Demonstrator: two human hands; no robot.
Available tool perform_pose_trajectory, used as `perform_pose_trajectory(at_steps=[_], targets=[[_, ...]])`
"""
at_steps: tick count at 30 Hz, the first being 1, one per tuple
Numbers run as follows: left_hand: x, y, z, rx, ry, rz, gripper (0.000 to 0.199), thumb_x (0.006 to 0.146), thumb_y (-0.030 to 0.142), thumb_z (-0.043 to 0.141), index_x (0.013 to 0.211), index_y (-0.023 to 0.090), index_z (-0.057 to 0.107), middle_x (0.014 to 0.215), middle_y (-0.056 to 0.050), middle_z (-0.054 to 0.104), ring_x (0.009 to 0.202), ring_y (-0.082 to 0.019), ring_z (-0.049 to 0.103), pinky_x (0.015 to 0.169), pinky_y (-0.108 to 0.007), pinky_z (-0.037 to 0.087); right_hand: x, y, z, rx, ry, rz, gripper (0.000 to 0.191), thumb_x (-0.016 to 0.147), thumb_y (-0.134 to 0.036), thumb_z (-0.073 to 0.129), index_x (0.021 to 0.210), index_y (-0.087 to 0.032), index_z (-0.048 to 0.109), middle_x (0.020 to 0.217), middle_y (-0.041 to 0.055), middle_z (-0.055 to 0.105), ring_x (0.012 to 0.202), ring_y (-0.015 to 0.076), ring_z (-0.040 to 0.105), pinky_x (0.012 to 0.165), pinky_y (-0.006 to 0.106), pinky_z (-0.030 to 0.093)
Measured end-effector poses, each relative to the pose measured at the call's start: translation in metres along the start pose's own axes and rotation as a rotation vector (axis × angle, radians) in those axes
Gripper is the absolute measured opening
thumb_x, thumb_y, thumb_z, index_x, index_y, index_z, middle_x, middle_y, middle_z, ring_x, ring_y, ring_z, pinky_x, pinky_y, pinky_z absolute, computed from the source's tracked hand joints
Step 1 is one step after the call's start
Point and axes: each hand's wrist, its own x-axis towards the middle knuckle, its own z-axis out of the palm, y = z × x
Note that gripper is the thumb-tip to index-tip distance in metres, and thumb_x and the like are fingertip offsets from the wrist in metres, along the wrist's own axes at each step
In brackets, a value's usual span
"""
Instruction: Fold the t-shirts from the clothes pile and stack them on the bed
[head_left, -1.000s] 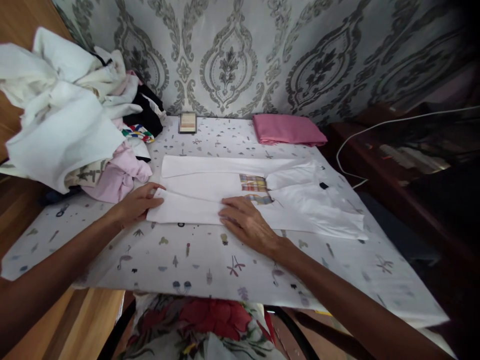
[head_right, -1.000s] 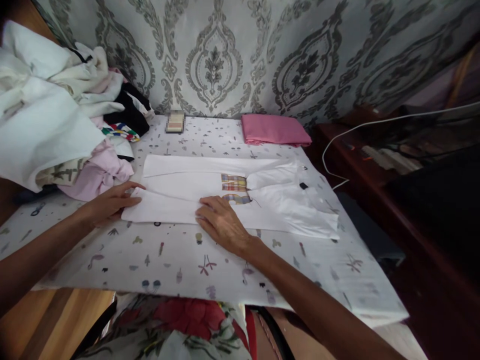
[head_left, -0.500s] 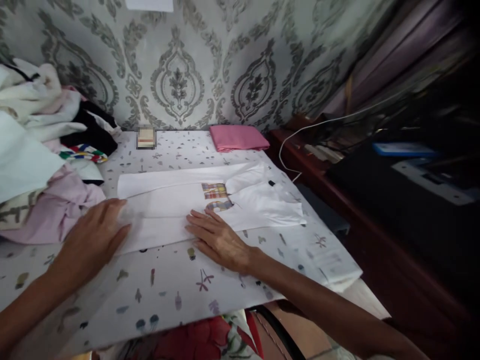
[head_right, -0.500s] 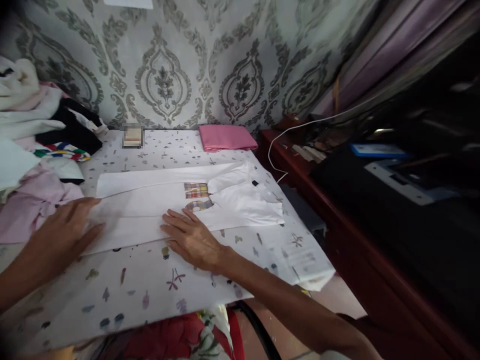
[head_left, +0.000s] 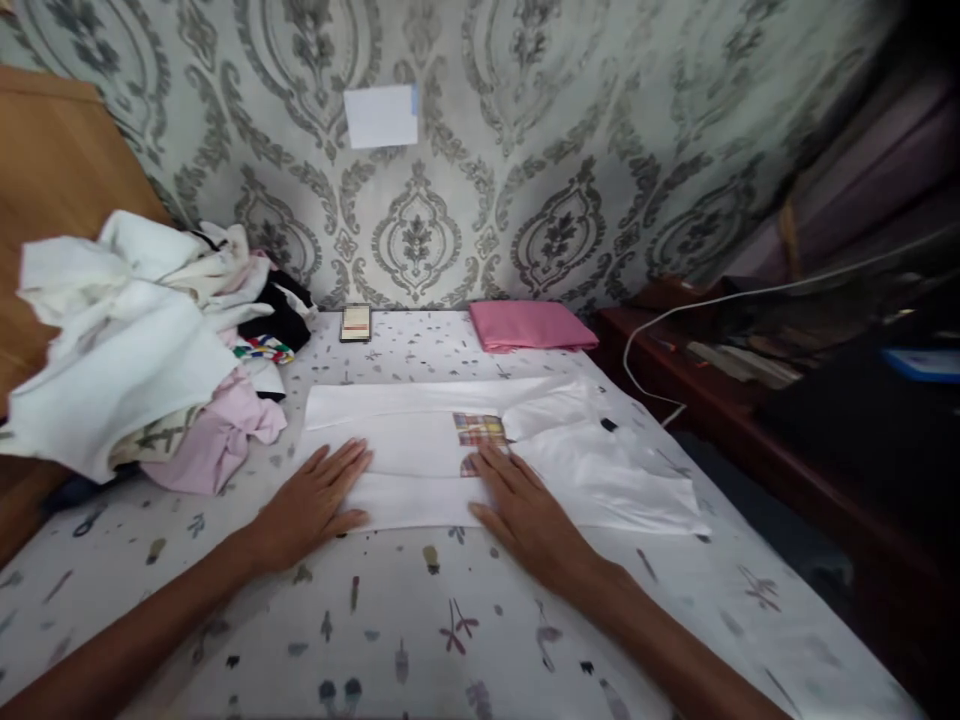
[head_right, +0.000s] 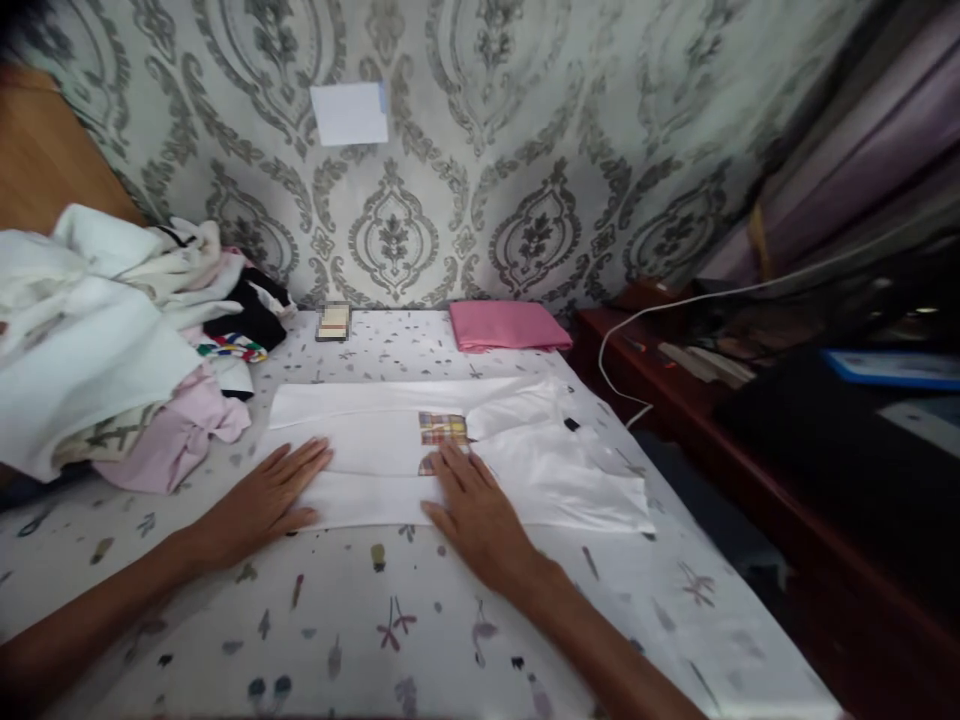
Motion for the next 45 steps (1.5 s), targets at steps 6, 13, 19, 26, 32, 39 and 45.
perform_pose_trajectory(at_steps=[6, 13, 19, 26, 32, 39, 45], targets=[[0.009, -0.031, -0.013, -0.114, 0.094, -0.194, 0.059, 0.104, 0.052, 0.027, 0.151, 0.018, 0.041, 0.163, -0.011, 0.033, 0.153, -0.023, 0.025, 0.125, -0.043, 0.023, 0.006, -0.006, -0.003, 0.046, -0.031, 0.017, 0.053, 0.104, -0.039, 0.041, 0.154, -0.019, 0.039, 0.157, 0.0138, 0.043, 0.148, 0.0263, 0.036, 0.119, 0.049, 0.036], [0.071, -0.078, -0.021, -0.210, -0.003, -0.353, 0.066, 0.101, 0.048, 0.023, 0.155, 0.010, 0.031, 0.166, -0.015, 0.023, 0.155, -0.022, 0.016, 0.126, -0.044, 0.014, 0.070, -0.097, -0.001, 0.199, -0.185, -0.229, 0.056, 0.103, -0.041, 0.043, 0.149, -0.008, 0.043, 0.159, 0.0207, 0.038, 0.152, 0.0271, 0.027, 0.122, 0.049, 0.030], [0.071, -0.096, -0.003, -0.256, -0.132, -0.413, 0.073, 0.096, 0.055, 0.029, 0.155, 0.012, 0.031, 0.166, -0.016, 0.021, 0.155, -0.028, 0.013, 0.124, -0.050, 0.013, 0.092, -0.156, 0.023, 0.263, -0.224, -0.345, 0.058, 0.100, -0.043, 0.053, 0.145, -0.007, 0.047, 0.156, 0.0199, 0.043, 0.149, 0.0271, 0.033, 0.121, 0.048, 0.030], [0.073, -0.130, -0.019, -0.422, 0.064, -0.585, 0.056, 0.083, 0.043, 0.049, 0.129, 0.012, 0.057, 0.127, -0.016, 0.063, 0.120, -0.028, 0.058, 0.104, -0.038, 0.043, 0.118, -0.182, 0.021, 0.110, -0.153, -0.336, 0.024, 0.098, -0.027, 0.055, 0.106, -0.008, 0.066, 0.110, 0.0186, 0.067, 0.109, 0.0298, 0.059, 0.087, 0.044, 0.054], [0.080, -0.140, -0.030, -0.603, 0.043, -0.811, 0.023, 0.059, 0.030, 0.069, 0.077, 0.020, 0.060, 0.068, 0.002, 0.058, 0.068, -0.019, 0.057, 0.060, -0.025, 0.040, 0.136, -0.196, 0.019, 0.073, -0.217, -0.273, 0.023, 0.087, -0.014, 0.062, 0.109, -0.007, 0.060, 0.103, 0.0182, 0.067, 0.096, 0.0281, 0.062, 0.065, 0.035, 0.056], [0.091, -0.130, -0.054, -0.728, 0.040, -0.844, 0.016, 0.057, 0.022, 0.062, 0.068, 0.020, 0.051, 0.054, 0.005, 0.049, 0.050, -0.013, 0.049, 0.049, -0.022, 0.036, 0.138, -0.175, -0.001, 0.333, -0.202, 0.051, 0.023, 0.085, -0.013, 0.052, 0.107, -0.018, 0.059, 0.099, 0.0082, 0.072, 0.082, 0.0226, 0.067, 0.066, 0.032, 0.050], [0.125, -0.093, -0.089, -0.909, 0.176, -0.814, 0.040, 0.060, 0.022, 0.061, 0.100, 0.023, 0.057, 0.067, 0.005, 0.055, 0.056, -0.012, 0.057, 0.051, -0.021, 0.047, 0.107, -0.133, -0.018, 0.765, 0.099, 0.353, 0.020, 0.077, -0.013, 0.051, 0.093, -0.023, 0.058, 0.068, -0.0050, 0.061, 0.061, 0.0142, 0.056, 0.059, 0.023, 0.042]])
